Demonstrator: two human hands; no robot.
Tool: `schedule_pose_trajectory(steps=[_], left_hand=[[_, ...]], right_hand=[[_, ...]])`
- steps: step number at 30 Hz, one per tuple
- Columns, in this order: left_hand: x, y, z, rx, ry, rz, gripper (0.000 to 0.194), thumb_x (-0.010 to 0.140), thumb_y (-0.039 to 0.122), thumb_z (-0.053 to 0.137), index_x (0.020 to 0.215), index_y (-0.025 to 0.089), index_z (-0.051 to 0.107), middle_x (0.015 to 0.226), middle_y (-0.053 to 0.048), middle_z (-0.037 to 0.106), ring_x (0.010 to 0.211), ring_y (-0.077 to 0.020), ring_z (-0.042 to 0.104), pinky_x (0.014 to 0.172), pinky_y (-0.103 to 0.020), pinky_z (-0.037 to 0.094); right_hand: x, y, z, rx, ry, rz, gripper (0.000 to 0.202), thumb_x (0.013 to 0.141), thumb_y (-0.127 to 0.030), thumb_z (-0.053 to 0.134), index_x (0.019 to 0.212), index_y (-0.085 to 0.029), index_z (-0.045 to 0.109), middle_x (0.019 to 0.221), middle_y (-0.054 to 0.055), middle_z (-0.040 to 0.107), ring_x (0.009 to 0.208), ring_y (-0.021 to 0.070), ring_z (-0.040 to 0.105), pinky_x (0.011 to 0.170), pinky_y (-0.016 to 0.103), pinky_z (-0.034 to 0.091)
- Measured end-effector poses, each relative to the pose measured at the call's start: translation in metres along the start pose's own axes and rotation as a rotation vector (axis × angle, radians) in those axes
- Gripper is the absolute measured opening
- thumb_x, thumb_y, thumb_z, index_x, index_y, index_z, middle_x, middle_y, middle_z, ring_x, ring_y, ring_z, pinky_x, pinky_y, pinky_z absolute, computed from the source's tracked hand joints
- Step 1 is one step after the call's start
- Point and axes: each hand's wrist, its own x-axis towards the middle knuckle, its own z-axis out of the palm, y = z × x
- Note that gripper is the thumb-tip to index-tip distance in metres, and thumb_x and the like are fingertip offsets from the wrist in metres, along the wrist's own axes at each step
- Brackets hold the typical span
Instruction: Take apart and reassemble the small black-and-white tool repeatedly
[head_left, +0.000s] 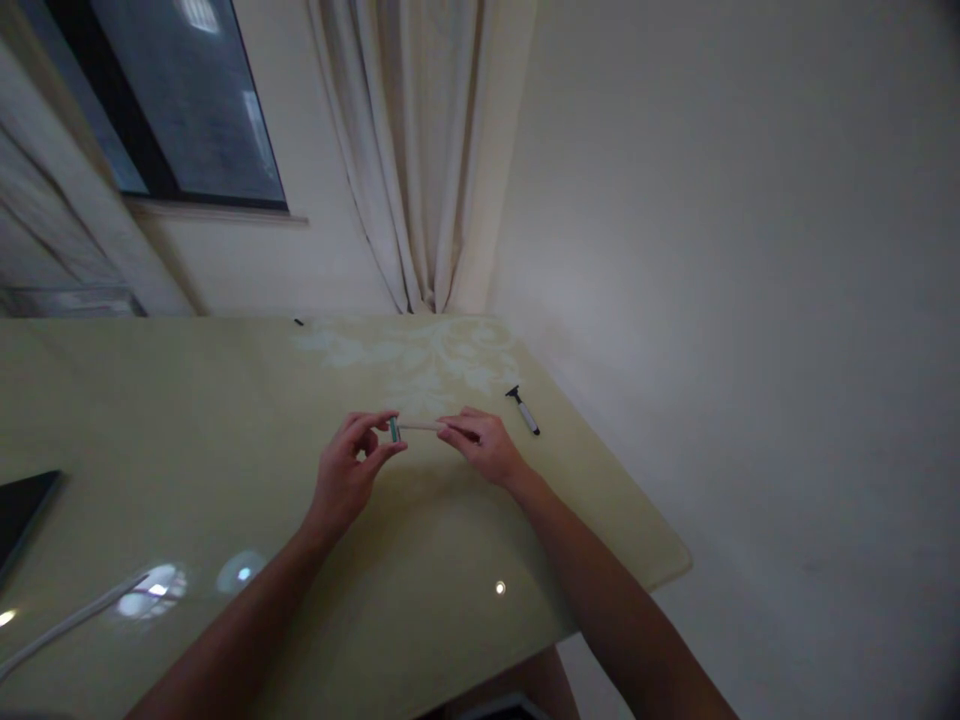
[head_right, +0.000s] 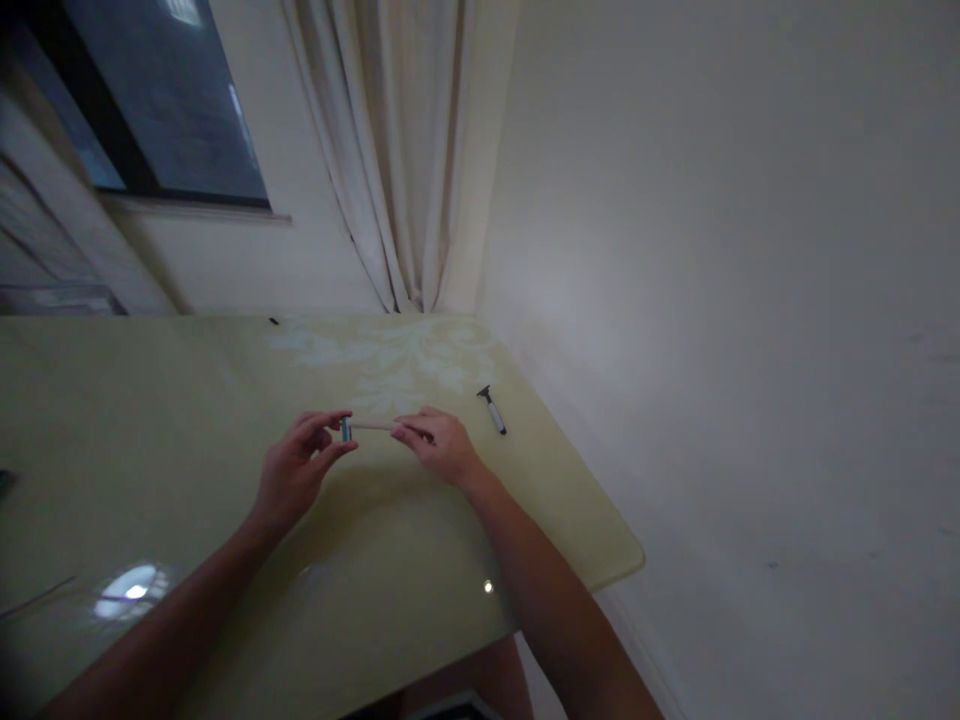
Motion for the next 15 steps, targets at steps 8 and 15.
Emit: schedule_pose_trajectory(steps=[8,15], left_hand=[[0.0003,0.0028,-0.0009,0.022,0.01,0.007,0.032,0.085,0.042,0.077,0.112,0.024,0.076,0.092,0.001,0.062,0.062,-0.0104,0.05,0.065,-0.026,0.049],[0.0001,0.0006,-0.0012,0.017,0.033,0.012,0.034,0.084,0.042,0.079,0.113,0.024,0.076,0.093,0.001,0.062,0.062,-0.0104,0.049,0.066,-0.026,0.048]], right_hand=[[-0.0001,-0.0032,-0.0018,0.032,0.051,0.013,0.043,0.102,-0.053,0.061,0.116,-0.019,0.083,0.079,0.004,0.067,0.067,0.014,0.057,0.067,0.026,0.044],[-0.0008,-0.0038,-0.0015,0.04,-0.013,0.0,0.037,0.102,-0.048,0.064,0.116,-0.019,0.083,0.08,0.004,0.067,0.069,0.0136,0.058,0.067,0.025,0.045]])
